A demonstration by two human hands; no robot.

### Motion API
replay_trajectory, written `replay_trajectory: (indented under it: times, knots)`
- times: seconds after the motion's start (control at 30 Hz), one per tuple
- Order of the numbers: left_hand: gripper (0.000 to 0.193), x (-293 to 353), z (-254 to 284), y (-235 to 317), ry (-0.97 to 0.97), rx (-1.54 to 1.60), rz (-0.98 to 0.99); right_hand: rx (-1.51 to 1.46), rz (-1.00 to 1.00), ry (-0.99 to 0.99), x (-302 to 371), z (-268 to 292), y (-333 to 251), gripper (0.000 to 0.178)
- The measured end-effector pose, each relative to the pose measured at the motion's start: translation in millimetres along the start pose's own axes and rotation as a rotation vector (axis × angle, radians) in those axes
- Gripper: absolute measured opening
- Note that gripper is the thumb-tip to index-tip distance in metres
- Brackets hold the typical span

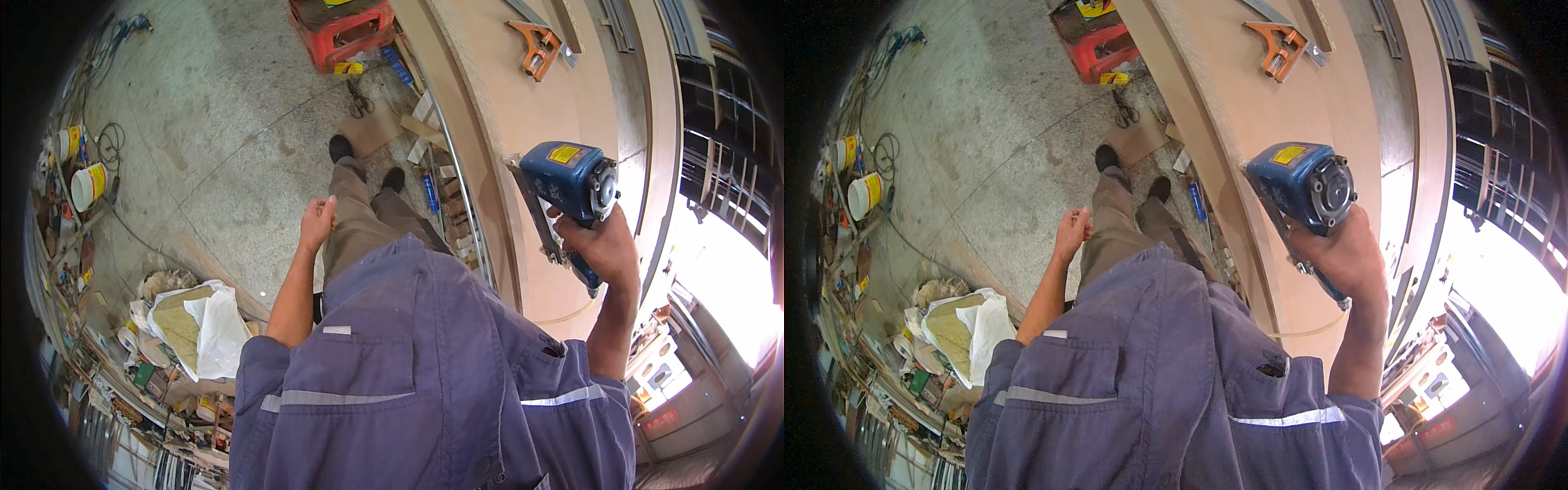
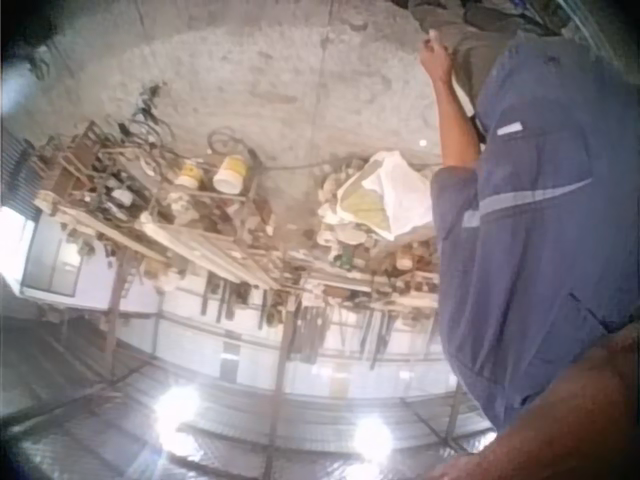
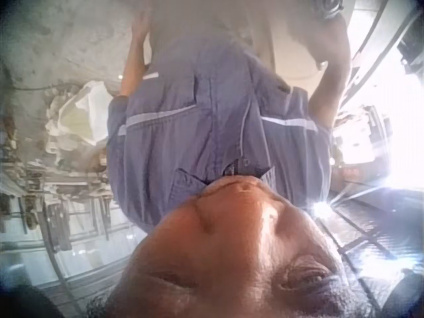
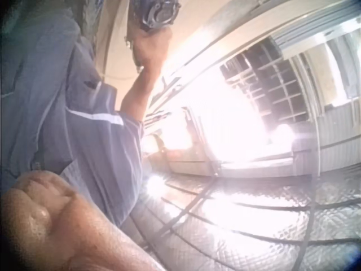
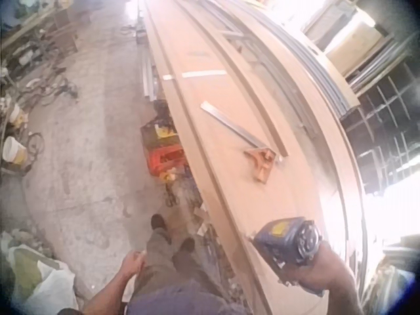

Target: The person aligns a long wooden trim strip along the edge of a large curved panel and secures it using a pneumatic nail gun. They move along the panel, repeatedly positioning the strip and firing nails to fasten it in place.

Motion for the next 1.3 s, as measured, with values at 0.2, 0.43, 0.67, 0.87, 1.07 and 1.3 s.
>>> replay_trajectory:
  times: [0.2,0.43,0.67,0.87,1.07,1.3]
  knots:
    - [0.045,7.7,-2.1,4.0,-0.015,0.016,-0.018,-0.026,-0.034,-0.030,11.8,0.0,19.7,0.032]
    - [0.044,8.0,-5.8,-0.4,-0.034,0.012,-0.023,-0.050,-0.017,-0.027,23.7,-3.9,43.7,0.035]
    - [0.045,11.1,-10.9,-0.9,-0.026,0.004,-0.025,-0.015,-0.039,-0.024,36.2,-2.9,59.8,0.030]
    - [0.044,11.5,-14.5,-4.3,-0.029,-0.014,-0.050,-0.040,-0.079,-0.027,47.1,-2.4,80.1,0.029]
    - [0.044,20.0,-20.0,-0.9,-0.031,0.049,-0.037,-0.071,-0.044,-0.002,60.2,-6.3,93.8,0.028]
    - [0.045,24.3,-25.0,-5.9,-0.018,0.027,-0.053,-0.019,-0.051,-0.019,70.7,-7.8,113.4,0.026]
Point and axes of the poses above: each hand's wrist, its own x-axis away from the middle knuckle, its own z-axis out of the back of the hand, y = z × x, the point moved 4 cm from there along -x, towards the middle knuckle, and after that the axes turned 7 degrees about y, right-handed, at the moved point
